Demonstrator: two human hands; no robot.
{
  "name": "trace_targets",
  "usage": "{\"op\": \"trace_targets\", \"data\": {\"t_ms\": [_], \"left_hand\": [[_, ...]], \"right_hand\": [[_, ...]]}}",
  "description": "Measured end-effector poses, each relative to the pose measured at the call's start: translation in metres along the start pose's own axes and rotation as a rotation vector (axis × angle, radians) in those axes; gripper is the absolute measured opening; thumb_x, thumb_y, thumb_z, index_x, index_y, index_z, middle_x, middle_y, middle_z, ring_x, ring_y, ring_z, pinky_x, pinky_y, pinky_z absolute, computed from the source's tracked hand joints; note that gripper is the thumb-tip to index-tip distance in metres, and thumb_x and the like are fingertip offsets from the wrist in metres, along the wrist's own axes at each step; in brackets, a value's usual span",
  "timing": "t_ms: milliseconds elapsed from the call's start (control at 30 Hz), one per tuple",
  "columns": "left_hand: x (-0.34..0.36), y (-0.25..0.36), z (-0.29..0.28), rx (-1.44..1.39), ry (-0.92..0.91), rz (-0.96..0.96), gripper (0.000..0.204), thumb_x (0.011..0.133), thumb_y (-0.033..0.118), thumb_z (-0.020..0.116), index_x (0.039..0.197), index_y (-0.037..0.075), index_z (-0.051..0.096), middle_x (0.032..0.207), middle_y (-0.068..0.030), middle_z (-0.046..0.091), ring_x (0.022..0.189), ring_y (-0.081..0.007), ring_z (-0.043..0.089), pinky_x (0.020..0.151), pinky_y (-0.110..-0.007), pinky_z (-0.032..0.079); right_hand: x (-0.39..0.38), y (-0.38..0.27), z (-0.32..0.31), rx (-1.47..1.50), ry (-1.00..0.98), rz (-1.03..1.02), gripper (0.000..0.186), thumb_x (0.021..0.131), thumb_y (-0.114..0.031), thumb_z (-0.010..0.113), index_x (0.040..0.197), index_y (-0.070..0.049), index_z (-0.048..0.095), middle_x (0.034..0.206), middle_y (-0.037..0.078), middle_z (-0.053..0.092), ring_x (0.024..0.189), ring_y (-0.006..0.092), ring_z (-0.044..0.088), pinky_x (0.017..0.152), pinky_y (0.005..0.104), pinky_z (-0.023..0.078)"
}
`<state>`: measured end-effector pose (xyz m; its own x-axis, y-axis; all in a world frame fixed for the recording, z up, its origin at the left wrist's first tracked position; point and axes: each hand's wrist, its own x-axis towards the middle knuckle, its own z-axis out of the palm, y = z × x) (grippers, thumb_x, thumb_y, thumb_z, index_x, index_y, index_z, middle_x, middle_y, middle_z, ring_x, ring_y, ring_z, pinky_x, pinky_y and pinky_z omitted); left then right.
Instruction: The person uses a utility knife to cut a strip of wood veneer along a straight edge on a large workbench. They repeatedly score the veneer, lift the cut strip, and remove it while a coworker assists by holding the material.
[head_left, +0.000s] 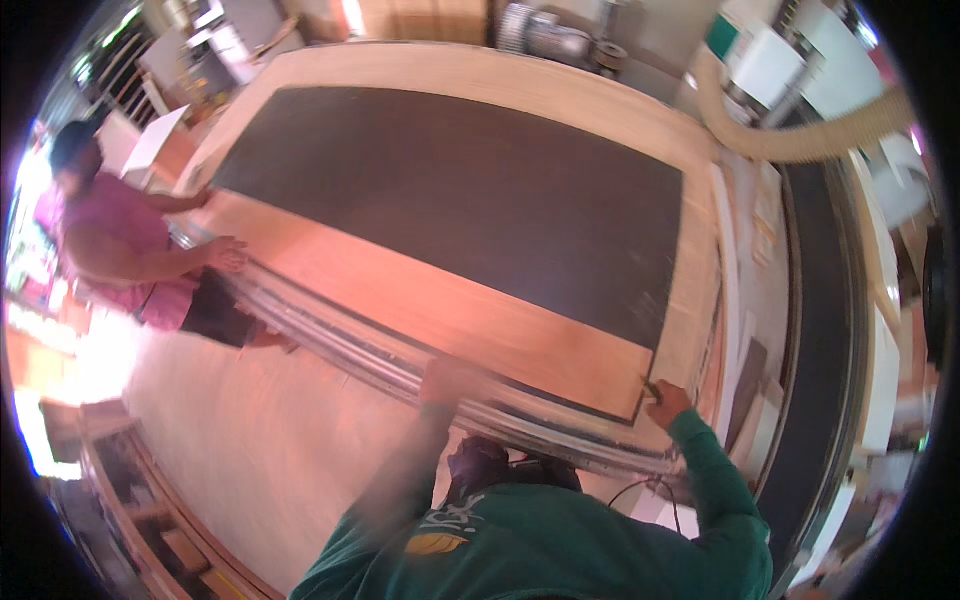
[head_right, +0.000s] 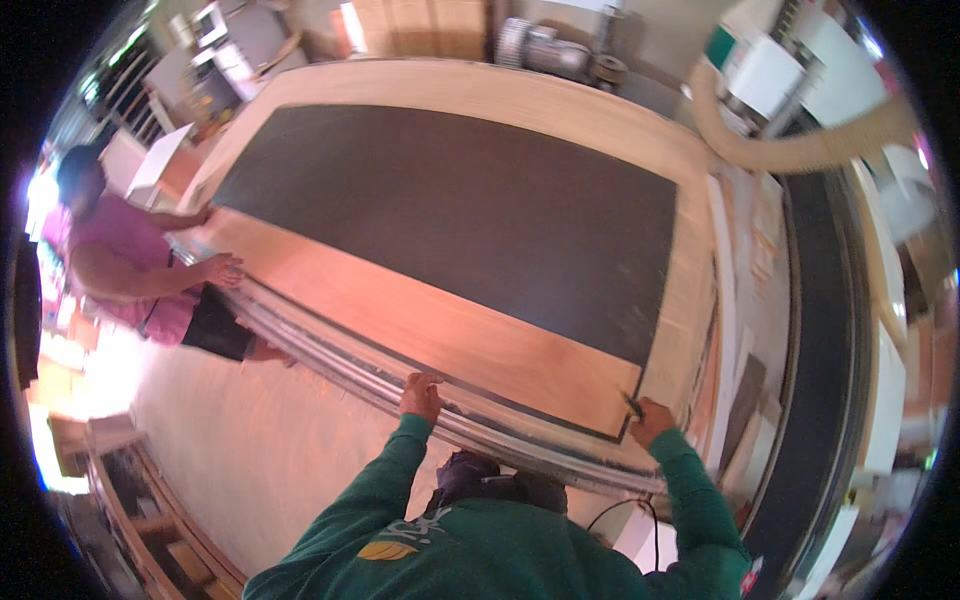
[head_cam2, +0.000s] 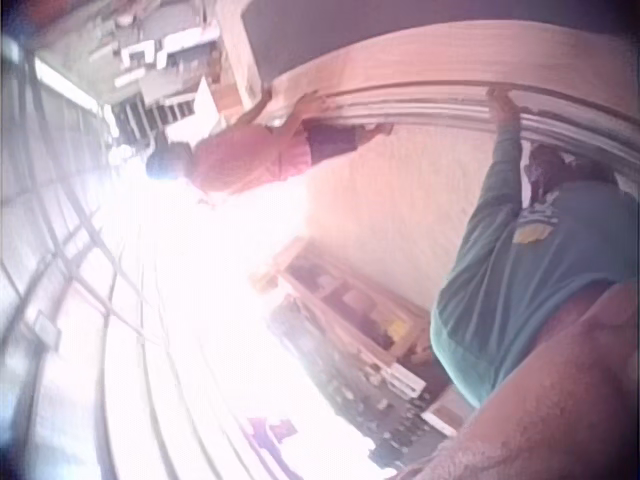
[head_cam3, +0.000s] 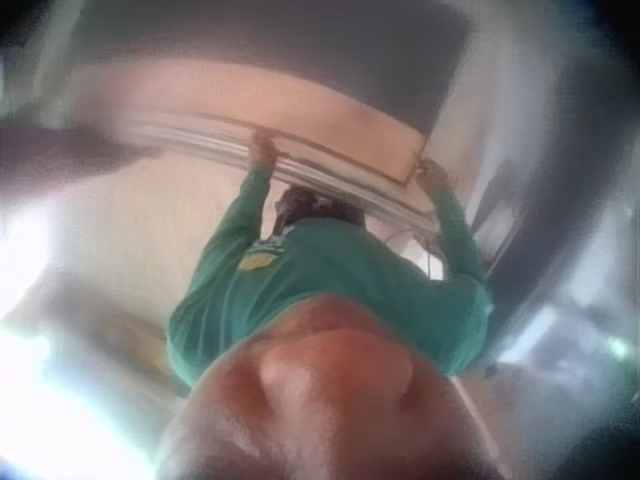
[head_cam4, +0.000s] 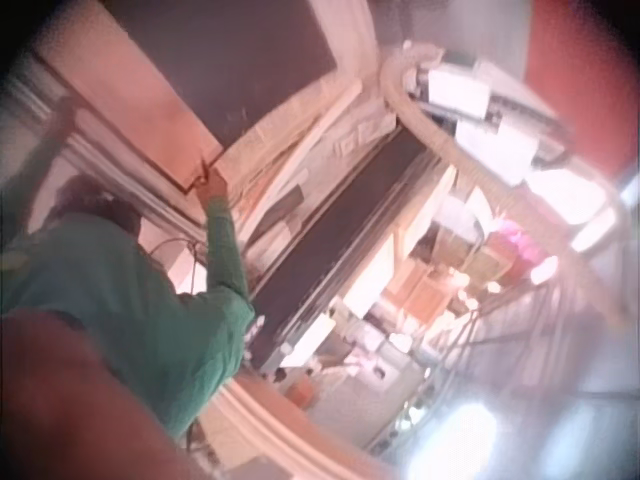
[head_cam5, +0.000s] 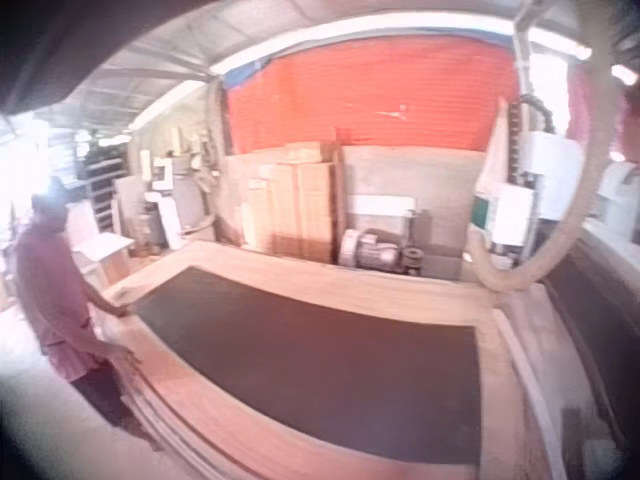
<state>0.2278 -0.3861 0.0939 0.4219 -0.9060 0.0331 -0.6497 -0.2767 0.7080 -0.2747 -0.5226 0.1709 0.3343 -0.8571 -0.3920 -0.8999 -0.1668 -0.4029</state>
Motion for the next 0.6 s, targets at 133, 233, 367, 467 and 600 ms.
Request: {"op": "trace_targets", "data": {"t_ms": [133,233,367,467,600], "left_hand": [[0.04,0.005,0.024,-0.061,-0.052,0.108,0.013,0.098,0.014,0.067,0.105,0.006,0.075,0.088,-0.0198,0.074,0.084,-0.0358,0.074,0.074,-0.046,0.059],[0.062,0.007,0.057,0.08,-0.092,0.171,0.017,0.097,0.021,0.071,0.105,0.006,0.073,0.083,-0.0169,0.073,0.078,-0.035,0.073,0.073,-0.045,0.059],[0.098,0.012,0.117,0.037,-0.049,0.412,0.038,0.092,0.03,0.076,0.12,0.006,0.067,0.126,-0.0222,0.063,0.121,-0.0404,0.059,0.103,-0.049,0.049],[0.108,0.01,0.138,0.229,0.005,0.683,0.055,0.091,0.039,0.077,0.131,0.006,0.06,0.143,-0.0267,0.051,0.137,-0.046,0.044,0.113,-0.055,0.039],[0.106,0.011,0.141,0.442,-0.063,0.523,0.052,0.095,0.043,0.071,0.133,0.01,0.059,0.143,-0.0198,0.052,0.133,-0.039,0.049,0.107,-0.052,0.043]], "right_hand": [[-0.06,-0.064,0.055,0.169,0.083,0.086,0.029,0.089,-0.025,0.073,0.102,-0.002,0.064,0.093,0.027,0.07,0.091,0.049,0.069,0.079,0.0574,0.054],[-0.092,-0.084,0.093,0.238,0.103,0.185,0.032,0.093,-0.032,0.071,0.102,-0.002,0.064,0.092,0.027,0.071,0.09,0.0488,0.069,0.079,0.0581,0.054],[-0.151,-0.083,0.141,0.261,0.203,0.49,0.038,0.095,-0.038,0.068,0.104,-0.002,0.067,0.09,0.027,0.071,0.087,0.0489,0.07,0.079,0.059,0.054],[-0.199,-0.089,0.173,0.302,0.241,0.711,0.039,0.095,-0.038,0.068,0.107,-0.002,0.068,0.09,0.027,0.072,0.086,0.0491,0.071,0.081,0.0588,0.056],[-0.262,-0.118,0.211,0.404,0.153,1.057,0.039,0.094,-0.038,0.069,0.111,-0.002,0.07,0.098,0.025,0.074,0.095,0.0464,0.072,0.086,0.0567,0.056]]}}
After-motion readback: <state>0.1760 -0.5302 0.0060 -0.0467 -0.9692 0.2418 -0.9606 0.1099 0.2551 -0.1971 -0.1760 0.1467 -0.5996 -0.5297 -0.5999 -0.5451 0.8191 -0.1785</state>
